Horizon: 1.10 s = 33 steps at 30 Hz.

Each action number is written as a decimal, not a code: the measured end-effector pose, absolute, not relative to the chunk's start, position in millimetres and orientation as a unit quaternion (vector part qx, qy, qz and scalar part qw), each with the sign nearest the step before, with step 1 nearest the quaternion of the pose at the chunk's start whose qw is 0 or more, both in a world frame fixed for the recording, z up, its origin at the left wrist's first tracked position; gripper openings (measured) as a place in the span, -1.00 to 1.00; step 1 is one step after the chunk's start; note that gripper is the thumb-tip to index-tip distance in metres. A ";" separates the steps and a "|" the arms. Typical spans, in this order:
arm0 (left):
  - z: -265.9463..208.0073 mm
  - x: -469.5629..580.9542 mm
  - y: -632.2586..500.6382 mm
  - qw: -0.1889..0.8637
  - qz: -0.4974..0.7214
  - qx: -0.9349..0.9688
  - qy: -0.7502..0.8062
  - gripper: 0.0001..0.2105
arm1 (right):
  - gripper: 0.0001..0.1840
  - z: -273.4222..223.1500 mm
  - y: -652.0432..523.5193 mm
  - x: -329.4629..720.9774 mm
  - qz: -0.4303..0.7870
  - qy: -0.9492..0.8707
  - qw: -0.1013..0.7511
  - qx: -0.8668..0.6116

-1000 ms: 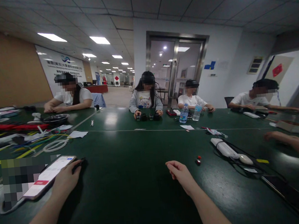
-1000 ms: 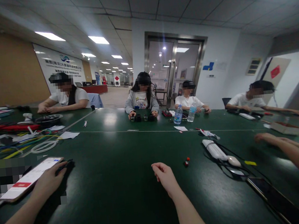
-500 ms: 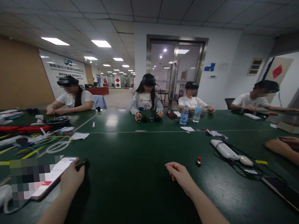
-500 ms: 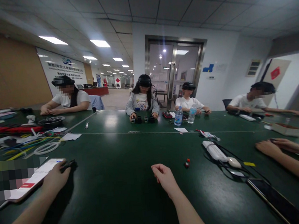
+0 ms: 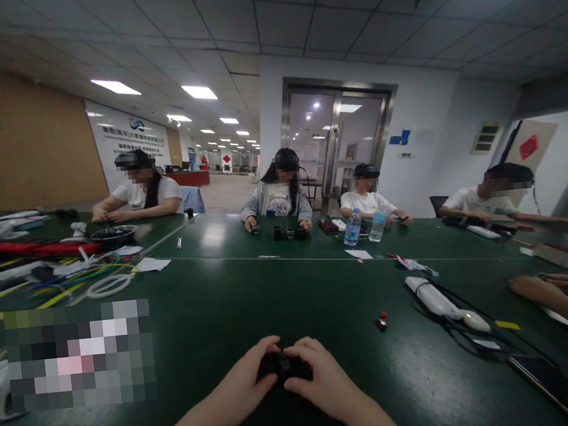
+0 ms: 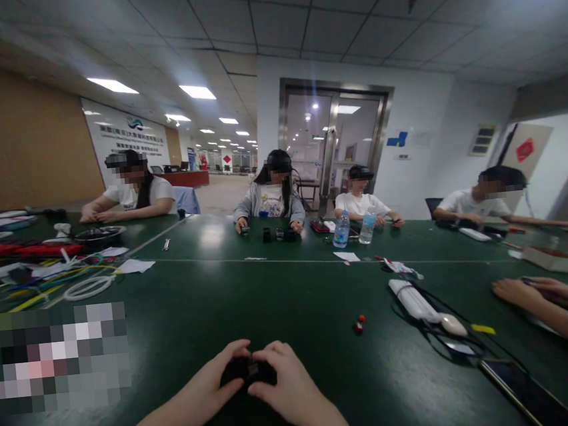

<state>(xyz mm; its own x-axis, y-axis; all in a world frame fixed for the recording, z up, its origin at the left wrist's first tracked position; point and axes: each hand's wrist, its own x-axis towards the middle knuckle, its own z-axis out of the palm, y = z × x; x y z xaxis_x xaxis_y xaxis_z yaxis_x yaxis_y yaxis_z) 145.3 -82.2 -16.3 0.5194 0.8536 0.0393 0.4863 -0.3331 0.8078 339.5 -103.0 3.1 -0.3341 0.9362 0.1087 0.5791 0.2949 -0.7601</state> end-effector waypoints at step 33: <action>-6.3 136.8 -81.2 0.401 0.189 0.780 0.442 -0.57 | -0.59 -7.4 -84.6 372.8 0.318 -0.478 0.554 -0.603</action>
<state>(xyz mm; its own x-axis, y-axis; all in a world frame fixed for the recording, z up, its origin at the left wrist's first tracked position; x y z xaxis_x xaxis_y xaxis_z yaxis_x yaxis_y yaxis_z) 136.8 -81.2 -6.3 0.5381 0.8407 -0.0595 0.5382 -0.2884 0.7920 372.8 -84.6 -7.4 0.3412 0.9285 0.1464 0.2239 0.0710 -0.9720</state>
